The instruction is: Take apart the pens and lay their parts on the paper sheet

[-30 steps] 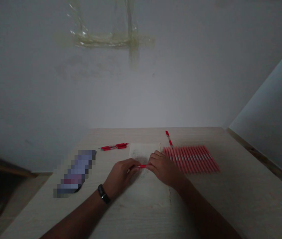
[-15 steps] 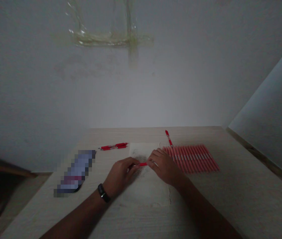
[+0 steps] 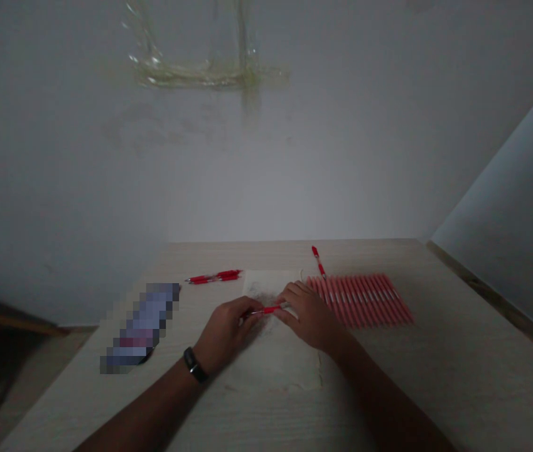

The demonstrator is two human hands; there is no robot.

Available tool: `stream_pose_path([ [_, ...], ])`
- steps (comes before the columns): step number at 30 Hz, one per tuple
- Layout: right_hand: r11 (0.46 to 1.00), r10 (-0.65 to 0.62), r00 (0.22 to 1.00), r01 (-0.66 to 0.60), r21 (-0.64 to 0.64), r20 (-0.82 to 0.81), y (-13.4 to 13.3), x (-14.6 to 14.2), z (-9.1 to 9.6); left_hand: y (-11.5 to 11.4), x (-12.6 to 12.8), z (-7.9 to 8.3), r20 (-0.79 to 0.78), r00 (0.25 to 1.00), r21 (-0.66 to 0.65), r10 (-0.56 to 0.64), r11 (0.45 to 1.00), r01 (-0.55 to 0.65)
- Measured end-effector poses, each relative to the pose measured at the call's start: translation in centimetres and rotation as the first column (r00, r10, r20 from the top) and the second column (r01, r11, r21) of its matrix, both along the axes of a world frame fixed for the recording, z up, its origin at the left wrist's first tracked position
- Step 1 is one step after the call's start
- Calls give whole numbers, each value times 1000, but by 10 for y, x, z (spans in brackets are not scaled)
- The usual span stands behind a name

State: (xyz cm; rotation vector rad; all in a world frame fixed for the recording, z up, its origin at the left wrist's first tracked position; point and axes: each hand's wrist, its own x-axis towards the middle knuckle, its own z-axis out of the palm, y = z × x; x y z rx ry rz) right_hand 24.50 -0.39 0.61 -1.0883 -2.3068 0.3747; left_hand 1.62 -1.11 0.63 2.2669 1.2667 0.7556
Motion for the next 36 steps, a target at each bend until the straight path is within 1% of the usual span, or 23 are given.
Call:
stream_pose_path([
  [4,999,32,999,-33,18,44,3,0,-2,0,0,0,-13,1000,-2,-1,1000,1],
  [10,999,32,999,-32,4,-17,0,0,-1,-1,0,1,-2,1000,7,-2,1000,2],
  [14,1000,22,999,-22,9,-23,-1,1,1,-2,0,3,6,1000,1,-5,1000,5],
  [21,1000,11,999,-12,23,42,2,1,-2,-2,0,3,-4,1000,6,-7,1000,7],
  [31,1000,7,999,-6,11,-33,0,1,-2,-2,1,5,-11,1000,2,-10,1000,10],
  [36,1000,25,999,-25,7,26,5,2,-5,-1,0,4,1,1000,1,-17,1000,17],
])
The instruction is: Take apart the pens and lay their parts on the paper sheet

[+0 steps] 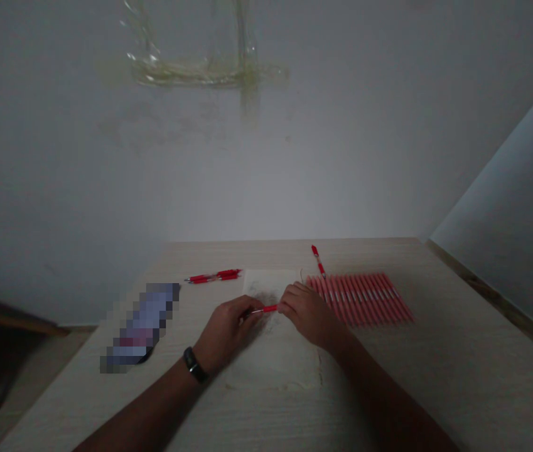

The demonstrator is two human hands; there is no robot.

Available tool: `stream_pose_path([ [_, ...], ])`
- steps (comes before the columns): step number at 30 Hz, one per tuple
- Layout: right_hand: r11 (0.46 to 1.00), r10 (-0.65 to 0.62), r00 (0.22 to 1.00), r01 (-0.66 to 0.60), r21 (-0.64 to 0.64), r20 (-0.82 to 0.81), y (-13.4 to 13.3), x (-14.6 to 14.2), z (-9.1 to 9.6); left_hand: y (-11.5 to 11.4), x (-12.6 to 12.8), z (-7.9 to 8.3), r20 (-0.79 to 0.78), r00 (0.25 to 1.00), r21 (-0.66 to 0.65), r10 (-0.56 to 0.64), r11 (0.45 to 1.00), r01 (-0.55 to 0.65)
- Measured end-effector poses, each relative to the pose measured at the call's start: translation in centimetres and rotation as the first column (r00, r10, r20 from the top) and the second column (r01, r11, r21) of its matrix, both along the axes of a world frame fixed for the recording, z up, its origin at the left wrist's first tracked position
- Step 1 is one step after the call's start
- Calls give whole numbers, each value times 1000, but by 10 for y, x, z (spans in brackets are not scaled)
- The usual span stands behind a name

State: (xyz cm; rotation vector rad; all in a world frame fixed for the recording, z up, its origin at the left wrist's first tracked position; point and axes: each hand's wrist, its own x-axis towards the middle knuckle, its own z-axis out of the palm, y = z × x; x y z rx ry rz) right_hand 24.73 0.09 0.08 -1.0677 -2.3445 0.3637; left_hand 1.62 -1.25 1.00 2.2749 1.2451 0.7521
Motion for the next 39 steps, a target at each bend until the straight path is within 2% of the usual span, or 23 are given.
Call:
stream_pose_path([
  [10,1000,-11,997,12,15,-77,0,3,-1,0,0,-3,-3,1000,-5,-1,1000,1],
  [17,1000,-7,1000,8,10,-25,0,0,0,0,1,-2,-15,1000,-6,-9,1000,9],
  [22,1000,13,998,-11,25,-59,3,4,-1,0,1,-2,-26,999,-9,29,1000,-30],
  [32,995,-33,998,37,89,-48,2,8,1,0,1,-2,-31,998,-30,55,998,-56],
  [39,998,-7,998,11,67,-59,1,6,3,0,1,-3,-34,998,-38,49,998,-50],
])
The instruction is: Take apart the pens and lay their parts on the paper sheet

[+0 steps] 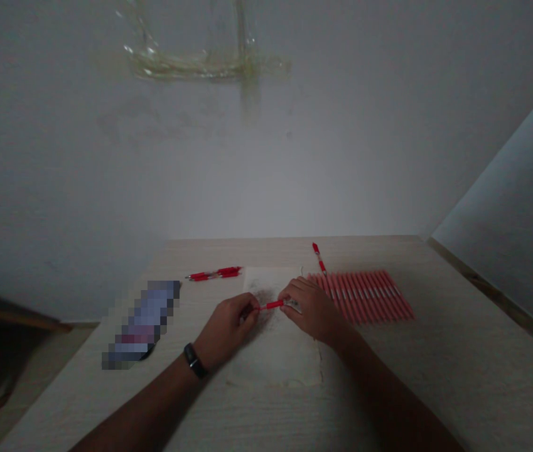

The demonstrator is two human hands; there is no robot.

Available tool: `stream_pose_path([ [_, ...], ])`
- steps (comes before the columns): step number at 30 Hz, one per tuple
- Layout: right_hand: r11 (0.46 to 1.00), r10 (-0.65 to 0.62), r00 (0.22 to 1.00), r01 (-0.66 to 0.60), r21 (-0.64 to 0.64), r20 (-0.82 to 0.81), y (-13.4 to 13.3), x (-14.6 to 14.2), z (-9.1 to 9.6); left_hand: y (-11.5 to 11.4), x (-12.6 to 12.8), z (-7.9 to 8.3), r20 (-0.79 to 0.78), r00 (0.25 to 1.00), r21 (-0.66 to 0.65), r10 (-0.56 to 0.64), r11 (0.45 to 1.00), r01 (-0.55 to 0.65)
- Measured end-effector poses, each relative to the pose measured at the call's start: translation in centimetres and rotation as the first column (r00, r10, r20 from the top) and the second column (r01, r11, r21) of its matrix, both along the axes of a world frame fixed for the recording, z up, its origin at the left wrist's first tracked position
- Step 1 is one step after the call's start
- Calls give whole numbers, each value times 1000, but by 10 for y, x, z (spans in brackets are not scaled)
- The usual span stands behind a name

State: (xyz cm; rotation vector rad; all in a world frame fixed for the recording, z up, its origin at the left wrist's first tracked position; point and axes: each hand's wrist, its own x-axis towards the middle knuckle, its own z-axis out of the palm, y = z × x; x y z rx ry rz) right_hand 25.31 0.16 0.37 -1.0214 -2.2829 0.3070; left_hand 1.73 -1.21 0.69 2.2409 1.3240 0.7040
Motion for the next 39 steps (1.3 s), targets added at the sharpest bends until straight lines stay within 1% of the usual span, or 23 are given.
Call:
stream_pose_path([
  [9,996,80,997,-81,-41,-12,-3,-1,2,2,-1,-4,8,1000,-12,-2,1000,2],
  [23,995,79,997,-78,-54,6,-3,-1,2,3,-1,-7,5,999,22,-49,999,49],
  [32,997,63,997,-61,-44,52,-4,-4,2,2,0,-4,-15,1000,13,-16,1000,16],
  [35,1000,10,997,-10,-4,77,-1,-1,1,2,0,-3,-33,999,14,2,1000,-2],
  [39,990,-138,987,134,52,87,5,9,1,2,-1,-3,-19,999,12,47,999,-47],
])
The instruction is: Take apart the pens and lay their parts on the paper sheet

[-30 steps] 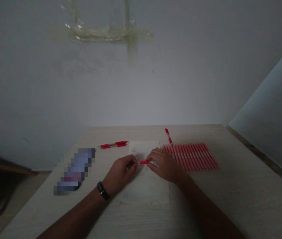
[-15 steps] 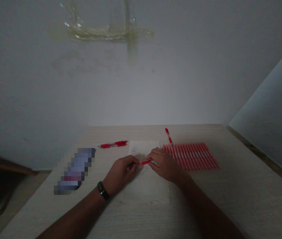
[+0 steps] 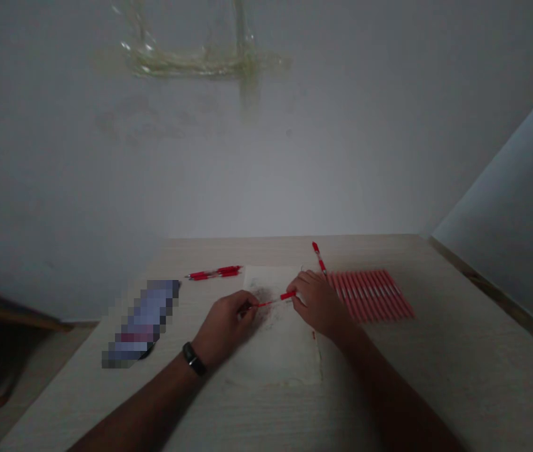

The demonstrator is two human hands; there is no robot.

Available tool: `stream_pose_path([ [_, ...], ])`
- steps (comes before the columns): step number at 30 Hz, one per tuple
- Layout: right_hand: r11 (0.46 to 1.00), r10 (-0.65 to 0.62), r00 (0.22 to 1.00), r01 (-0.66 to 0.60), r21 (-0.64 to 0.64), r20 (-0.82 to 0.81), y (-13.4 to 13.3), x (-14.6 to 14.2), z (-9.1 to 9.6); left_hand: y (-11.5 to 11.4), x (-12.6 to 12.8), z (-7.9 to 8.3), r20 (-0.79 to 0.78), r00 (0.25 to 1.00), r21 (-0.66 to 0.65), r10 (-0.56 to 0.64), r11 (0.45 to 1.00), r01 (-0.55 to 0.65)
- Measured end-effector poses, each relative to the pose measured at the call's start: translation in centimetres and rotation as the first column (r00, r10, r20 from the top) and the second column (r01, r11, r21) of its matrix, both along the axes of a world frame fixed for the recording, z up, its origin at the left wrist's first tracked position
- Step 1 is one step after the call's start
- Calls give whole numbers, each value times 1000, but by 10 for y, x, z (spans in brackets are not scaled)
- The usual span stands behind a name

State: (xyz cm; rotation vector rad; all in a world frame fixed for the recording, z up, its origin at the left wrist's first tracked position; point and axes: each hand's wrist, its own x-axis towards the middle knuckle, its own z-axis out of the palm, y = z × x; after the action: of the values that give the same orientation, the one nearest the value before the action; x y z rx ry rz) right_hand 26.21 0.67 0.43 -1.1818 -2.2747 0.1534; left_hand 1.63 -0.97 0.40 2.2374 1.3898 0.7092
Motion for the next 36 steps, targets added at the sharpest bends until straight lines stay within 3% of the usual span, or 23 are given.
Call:
stream_pose_path([
  [3,998,-55,998,55,-1,-15,3,5,1,0,0,0,13,1000,2,23,1000,-23],
  [8,999,-37,999,36,-8,-20,3,3,-6,0,-1,0,44,999,8,32,999,-32],
  [21,998,-26,999,28,-60,18,6,-26,-28,0,-1,2,86,995,9,41,999,-42],
  [36,996,5,1000,-5,-89,-7,5,-26,-24,0,0,0,55,998,-9,31,999,-31],
])
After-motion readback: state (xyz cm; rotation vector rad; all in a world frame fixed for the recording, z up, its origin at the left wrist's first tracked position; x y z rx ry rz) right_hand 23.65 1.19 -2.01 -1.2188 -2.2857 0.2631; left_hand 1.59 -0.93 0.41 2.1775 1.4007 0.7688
